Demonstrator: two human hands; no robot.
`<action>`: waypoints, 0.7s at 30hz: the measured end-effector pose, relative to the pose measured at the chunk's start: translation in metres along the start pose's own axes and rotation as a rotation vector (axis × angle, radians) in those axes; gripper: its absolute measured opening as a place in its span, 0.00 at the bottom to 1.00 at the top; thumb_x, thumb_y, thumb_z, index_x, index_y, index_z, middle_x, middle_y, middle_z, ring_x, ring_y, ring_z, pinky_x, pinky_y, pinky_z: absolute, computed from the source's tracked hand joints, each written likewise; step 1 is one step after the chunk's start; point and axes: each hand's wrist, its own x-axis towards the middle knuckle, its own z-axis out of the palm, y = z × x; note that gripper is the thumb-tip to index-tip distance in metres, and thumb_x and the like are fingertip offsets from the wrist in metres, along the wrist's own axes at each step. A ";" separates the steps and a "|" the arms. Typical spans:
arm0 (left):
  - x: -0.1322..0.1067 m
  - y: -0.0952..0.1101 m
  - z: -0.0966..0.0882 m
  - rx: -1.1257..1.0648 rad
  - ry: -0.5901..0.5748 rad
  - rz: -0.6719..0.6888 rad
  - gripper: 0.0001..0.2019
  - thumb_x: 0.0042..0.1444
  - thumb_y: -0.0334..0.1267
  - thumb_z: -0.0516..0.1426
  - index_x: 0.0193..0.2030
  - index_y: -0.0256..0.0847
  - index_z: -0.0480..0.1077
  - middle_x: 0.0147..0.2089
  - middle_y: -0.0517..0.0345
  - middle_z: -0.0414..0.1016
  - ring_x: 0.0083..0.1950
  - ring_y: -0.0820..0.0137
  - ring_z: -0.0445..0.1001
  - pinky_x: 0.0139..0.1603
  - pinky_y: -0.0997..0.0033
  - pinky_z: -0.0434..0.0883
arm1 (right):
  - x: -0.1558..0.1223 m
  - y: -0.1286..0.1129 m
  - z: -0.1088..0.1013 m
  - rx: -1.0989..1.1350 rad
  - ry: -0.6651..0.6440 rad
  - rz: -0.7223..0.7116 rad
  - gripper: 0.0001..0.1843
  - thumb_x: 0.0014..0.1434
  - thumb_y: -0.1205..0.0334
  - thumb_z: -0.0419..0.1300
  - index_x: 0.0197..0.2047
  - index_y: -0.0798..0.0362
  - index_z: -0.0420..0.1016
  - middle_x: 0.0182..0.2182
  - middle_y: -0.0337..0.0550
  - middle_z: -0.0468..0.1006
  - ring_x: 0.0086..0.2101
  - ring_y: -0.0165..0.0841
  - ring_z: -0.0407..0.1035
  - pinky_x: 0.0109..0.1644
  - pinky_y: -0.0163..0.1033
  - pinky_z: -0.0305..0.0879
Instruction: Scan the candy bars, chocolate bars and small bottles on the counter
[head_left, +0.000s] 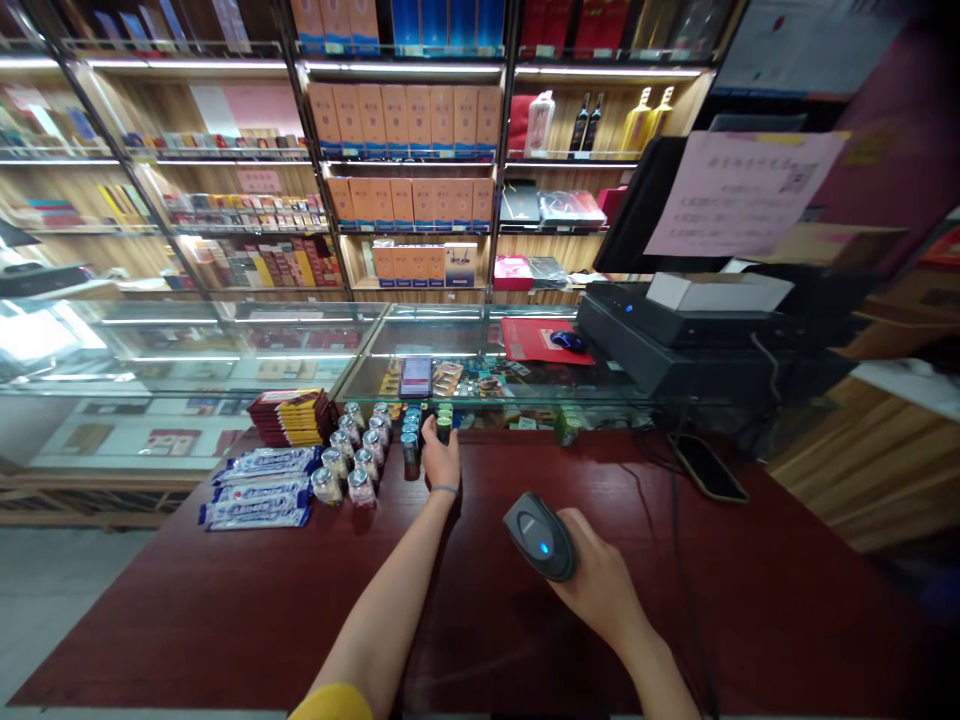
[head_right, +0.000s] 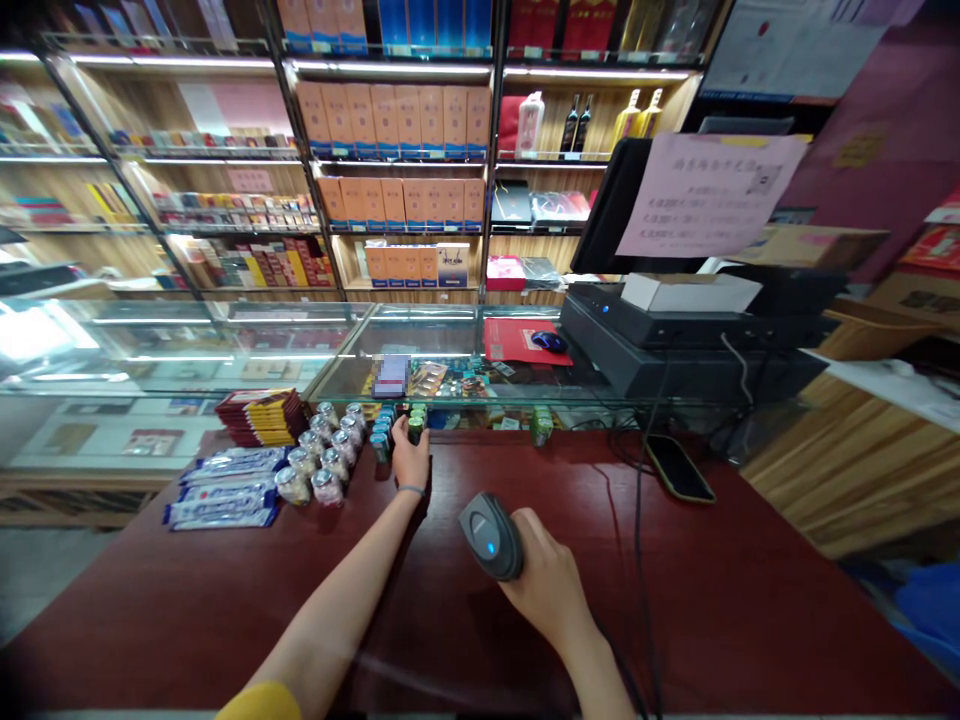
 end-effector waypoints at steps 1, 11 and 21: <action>-0.001 0.000 -0.001 0.004 -0.001 0.033 0.29 0.60 0.35 0.60 0.66 0.40 0.56 0.67 0.36 0.65 0.69 0.57 0.66 0.65 0.55 0.66 | 0.000 0.000 -0.001 0.005 0.001 0.005 0.17 0.54 0.66 0.56 0.47 0.47 0.61 0.42 0.45 0.73 0.40 0.42 0.76 0.37 0.40 0.68; -0.028 0.020 0.016 0.015 -0.085 0.641 0.20 0.64 0.37 0.57 0.61 0.40 0.65 0.57 0.42 0.71 0.62 0.59 0.69 0.64 0.49 0.67 | -0.008 0.012 -0.020 -0.023 0.072 0.151 0.12 0.55 0.66 0.57 0.44 0.47 0.63 0.39 0.41 0.72 0.37 0.40 0.75 0.34 0.38 0.64; -0.072 0.049 0.118 -0.188 -0.503 0.377 0.25 0.59 0.33 0.59 0.63 0.46 0.64 0.56 0.47 0.64 0.55 0.63 0.70 0.58 0.57 0.71 | -0.031 0.047 -0.059 -0.037 0.152 0.257 0.13 0.58 0.63 0.59 0.46 0.47 0.65 0.40 0.42 0.73 0.39 0.39 0.76 0.37 0.36 0.65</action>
